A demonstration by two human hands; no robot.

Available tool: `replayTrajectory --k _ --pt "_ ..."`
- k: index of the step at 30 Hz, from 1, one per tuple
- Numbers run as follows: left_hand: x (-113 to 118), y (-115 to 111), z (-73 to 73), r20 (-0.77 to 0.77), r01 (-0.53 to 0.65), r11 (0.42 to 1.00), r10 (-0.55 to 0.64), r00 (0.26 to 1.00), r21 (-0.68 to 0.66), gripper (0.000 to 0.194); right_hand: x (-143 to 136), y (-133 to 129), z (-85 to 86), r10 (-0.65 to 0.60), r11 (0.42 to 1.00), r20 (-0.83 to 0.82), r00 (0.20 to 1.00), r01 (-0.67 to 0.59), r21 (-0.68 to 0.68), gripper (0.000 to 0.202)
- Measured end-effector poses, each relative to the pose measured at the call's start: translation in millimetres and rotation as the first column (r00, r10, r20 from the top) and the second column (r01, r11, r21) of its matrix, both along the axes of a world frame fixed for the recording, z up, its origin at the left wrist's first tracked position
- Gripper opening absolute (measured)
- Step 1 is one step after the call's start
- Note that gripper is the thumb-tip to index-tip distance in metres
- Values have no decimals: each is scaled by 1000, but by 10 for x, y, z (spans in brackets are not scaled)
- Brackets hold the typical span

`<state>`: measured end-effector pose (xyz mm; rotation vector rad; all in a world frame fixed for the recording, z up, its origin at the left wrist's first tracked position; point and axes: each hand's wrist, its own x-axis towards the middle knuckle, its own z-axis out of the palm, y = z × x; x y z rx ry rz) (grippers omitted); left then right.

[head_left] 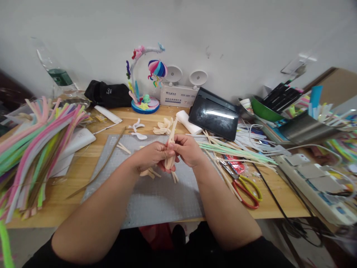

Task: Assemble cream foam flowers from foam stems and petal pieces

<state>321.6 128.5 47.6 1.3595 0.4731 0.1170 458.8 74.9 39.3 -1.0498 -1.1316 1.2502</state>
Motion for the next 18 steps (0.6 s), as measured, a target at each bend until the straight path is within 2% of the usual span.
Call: replayTrajectory --k 3,8,12,18 --pt "25 5 -11 14 -51 998 50 999 33 34 -16 16 0 -97 994 -31 995 98 41 20" --pt "76 16 -25 22 -227 973 226 974 50 25 -8 59 -15 -250 962 -120 961 260 81 19" --pt "97 13 -1 58 -345 934 341 938 93 23 -3 80 -15 -328 934 -161 931 345 93 21" --pt "81 55 17 73 -497 864 492 867 81 25 22 97 8 -426 891 -208 881 448 73 20"
